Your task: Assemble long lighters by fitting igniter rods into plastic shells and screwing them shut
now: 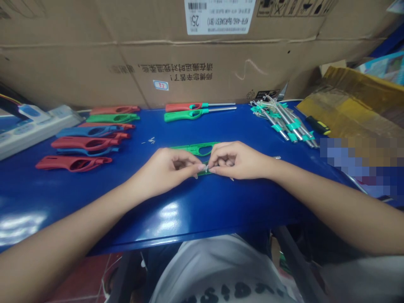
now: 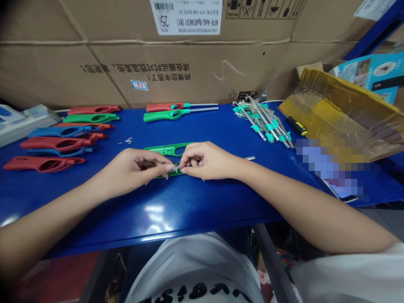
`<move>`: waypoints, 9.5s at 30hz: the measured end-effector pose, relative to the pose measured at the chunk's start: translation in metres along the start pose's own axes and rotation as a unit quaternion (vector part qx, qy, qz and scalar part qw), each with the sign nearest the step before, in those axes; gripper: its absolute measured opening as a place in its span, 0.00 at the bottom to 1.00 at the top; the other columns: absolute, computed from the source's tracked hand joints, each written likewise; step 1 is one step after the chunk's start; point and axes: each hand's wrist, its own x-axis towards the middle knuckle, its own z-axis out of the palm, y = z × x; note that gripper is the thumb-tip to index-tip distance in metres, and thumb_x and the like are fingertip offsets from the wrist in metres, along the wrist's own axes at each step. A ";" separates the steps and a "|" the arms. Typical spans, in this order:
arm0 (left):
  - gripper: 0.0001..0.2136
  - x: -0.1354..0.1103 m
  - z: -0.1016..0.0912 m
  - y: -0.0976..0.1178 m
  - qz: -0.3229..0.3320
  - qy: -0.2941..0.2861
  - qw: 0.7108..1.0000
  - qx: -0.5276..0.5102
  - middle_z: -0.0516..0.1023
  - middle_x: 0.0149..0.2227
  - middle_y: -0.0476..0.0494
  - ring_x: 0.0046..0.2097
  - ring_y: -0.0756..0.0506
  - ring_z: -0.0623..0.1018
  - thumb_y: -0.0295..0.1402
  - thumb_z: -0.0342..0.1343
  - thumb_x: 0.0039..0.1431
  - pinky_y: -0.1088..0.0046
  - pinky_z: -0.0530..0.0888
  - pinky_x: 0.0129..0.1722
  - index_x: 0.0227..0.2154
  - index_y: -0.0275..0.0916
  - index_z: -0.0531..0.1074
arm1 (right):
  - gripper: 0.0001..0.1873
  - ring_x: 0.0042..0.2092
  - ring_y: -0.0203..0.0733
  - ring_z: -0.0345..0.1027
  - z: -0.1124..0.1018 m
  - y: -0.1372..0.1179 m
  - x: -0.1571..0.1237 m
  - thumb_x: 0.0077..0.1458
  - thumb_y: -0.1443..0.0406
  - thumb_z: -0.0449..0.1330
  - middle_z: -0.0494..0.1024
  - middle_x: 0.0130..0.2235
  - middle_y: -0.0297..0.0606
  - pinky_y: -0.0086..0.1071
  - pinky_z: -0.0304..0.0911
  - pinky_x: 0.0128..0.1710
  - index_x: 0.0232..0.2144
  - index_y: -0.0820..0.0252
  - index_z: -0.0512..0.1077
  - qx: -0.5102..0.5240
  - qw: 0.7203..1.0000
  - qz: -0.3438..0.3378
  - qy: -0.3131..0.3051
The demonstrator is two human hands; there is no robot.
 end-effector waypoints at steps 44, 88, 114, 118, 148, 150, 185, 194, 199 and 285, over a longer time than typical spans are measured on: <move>0.13 0.003 0.003 -0.002 -0.068 -0.018 0.996 -0.053 0.84 0.29 0.43 0.16 0.56 0.66 0.41 0.63 0.58 0.81 0.63 0.14 0.35 0.35 0.83 | 0.08 0.23 0.27 0.64 0.004 0.001 0.001 0.59 0.63 0.63 0.70 0.33 0.32 0.25 0.62 0.22 0.33 0.64 0.74 0.081 0.995 0.063 0.009; 0.11 0.004 0.004 -0.009 -0.021 0.002 0.999 -0.043 0.84 0.28 0.46 0.19 0.56 0.67 0.39 0.63 0.59 0.83 0.64 0.17 0.35 0.36 0.84 | 0.07 0.20 0.25 0.62 0.002 0.004 0.002 0.58 0.64 0.65 0.72 0.32 0.32 0.24 0.61 0.19 0.33 0.64 0.74 0.133 0.987 0.087 0.000; 0.11 0.003 0.006 -0.010 -0.003 0.011 0.999 -0.036 0.85 0.29 0.45 0.23 0.53 0.73 0.40 0.64 0.59 0.80 0.67 0.20 0.36 0.37 0.84 | 0.12 0.20 0.26 0.66 0.002 0.005 0.002 0.58 0.59 0.65 0.72 0.33 0.32 0.24 0.67 0.17 0.34 0.64 0.75 0.136 0.986 0.094 0.005; 0.11 0.001 0.005 -0.010 0.039 0.035 0.999 0.009 0.84 0.32 0.45 0.28 0.50 0.77 0.41 0.64 0.60 0.77 0.71 0.28 0.37 0.39 0.84 | 0.14 0.20 0.28 0.67 0.002 0.004 0.003 0.58 0.57 0.65 0.73 0.32 0.33 0.25 0.67 0.17 0.34 0.65 0.76 0.133 0.986 0.098 0.011; 0.11 0.000 -0.001 -0.011 0.119 0.034 0.974 0.187 0.81 0.35 0.48 0.29 0.51 0.73 0.41 0.58 0.66 0.76 0.67 0.30 0.36 0.39 0.80 | 0.12 0.21 0.25 0.65 0.002 0.000 0.002 0.62 0.59 0.62 0.71 0.36 0.34 0.23 0.69 0.19 0.35 0.65 0.76 0.118 0.989 0.093 0.011; 0.10 -0.001 -0.002 -0.010 0.131 0.029 0.968 0.211 0.81 0.36 0.47 0.31 0.50 0.74 0.39 0.58 0.66 0.75 0.67 0.32 0.37 0.40 0.81 | 0.12 0.21 0.25 0.65 0.002 0.000 0.002 0.62 0.59 0.62 0.71 0.36 0.34 0.23 0.69 0.19 0.35 0.64 0.76 0.118 0.989 0.092 0.011; 0.07 -0.004 -0.009 -0.008 0.153 0.005 0.965 0.212 0.82 0.35 0.45 0.33 0.49 0.78 0.33 0.62 0.63 0.74 0.72 0.35 0.38 0.40 0.84 | 0.09 0.22 0.25 0.67 0.002 -0.001 0.000 0.62 0.62 0.61 0.70 0.38 0.35 0.23 0.68 0.20 0.38 0.63 0.77 0.082 0.994 0.072 0.001; 0.09 -0.008 -0.008 -0.003 0.169 -0.012 0.943 0.287 0.81 0.38 0.43 0.37 0.45 0.80 0.34 0.58 0.66 0.70 0.74 0.40 0.42 0.41 0.84 | 0.11 0.29 0.31 0.73 0.000 -0.012 -0.006 0.64 0.63 0.59 0.76 0.42 0.40 0.27 0.71 0.28 0.40 0.62 0.79 -0.021 0.999 0.010 0.031; 0.09 -0.008 -0.007 -0.005 0.180 0.001 0.940 0.290 0.82 0.37 0.44 0.36 0.46 0.80 0.31 0.59 0.65 0.70 0.75 0.39 0.42 0.40 0.83 | 0.13 0.46 0.43 0.76 -0.005 -0.018 -0.008 0.63 0.69 0.58 0.84 0.44 0.41 0.38 0.70 0.49 0.46 0.61 0.79 -0.189 0.972 -0.142 0.001; 0.16 0.005 -0.030 -0.005 0.044 0.000 0.999 0.008 0.84 0.38 0.42 0.37 0.44 0.82 0.44 0.61 0.61 0.70 0.78 0.36 0.42 0.36 0.78 | 0.30 0.54 0.54 0.68 -0.042 -0.004 -0.006 0.60 0.53 0.64 0.76 0.54 0.49 0.47 0.64 0.54 0.60 0.58 0.66 -0.328 0.928 -0.149 0.091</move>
